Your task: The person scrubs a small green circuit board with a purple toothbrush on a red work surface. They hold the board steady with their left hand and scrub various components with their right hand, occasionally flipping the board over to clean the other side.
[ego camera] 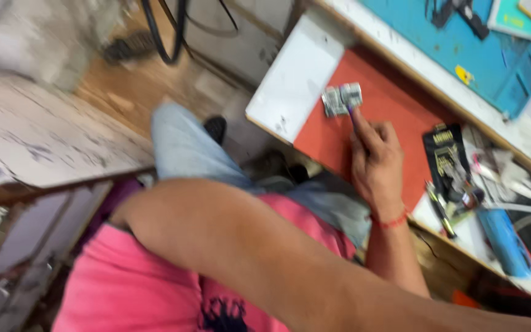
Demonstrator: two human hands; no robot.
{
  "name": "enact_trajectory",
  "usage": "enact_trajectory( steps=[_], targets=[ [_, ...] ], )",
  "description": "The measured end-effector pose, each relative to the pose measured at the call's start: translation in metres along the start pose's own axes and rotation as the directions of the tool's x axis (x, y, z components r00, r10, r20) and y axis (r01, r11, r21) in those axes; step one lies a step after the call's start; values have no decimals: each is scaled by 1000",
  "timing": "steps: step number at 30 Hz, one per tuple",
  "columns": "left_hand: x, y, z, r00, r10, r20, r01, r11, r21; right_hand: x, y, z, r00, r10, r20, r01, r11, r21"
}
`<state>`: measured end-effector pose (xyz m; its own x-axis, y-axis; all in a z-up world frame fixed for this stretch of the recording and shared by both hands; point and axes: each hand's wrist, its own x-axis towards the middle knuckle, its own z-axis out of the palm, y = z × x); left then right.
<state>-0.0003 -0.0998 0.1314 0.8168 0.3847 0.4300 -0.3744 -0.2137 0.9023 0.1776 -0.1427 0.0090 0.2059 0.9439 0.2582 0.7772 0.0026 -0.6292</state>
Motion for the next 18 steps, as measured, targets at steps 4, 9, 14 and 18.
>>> enact_trajectory(
  steps=[4, 9, 14, 18],
  targets=[
    [8, -7, -78, 952, 30, -304, 164, 788, 593, 1, -8, -6, 997, 76, 1, -76, 996, -45],
    [-12, -17, -132, 797, 41, -602, 574, 255, 778, 5, -11, -2, 992, 122, -2, -122, 992, 42],
    [-18, -20, -129, 784, -13, -620, 610, 198, 767, 4, -12, -6, 993, 122, 7, -122, 992, 40],
    [-7, -19, -135, 873, 45, -486, 398, 511, 762, 8, -14, -5, 997, 82, -14, -82, 997, 13]
  ],
)
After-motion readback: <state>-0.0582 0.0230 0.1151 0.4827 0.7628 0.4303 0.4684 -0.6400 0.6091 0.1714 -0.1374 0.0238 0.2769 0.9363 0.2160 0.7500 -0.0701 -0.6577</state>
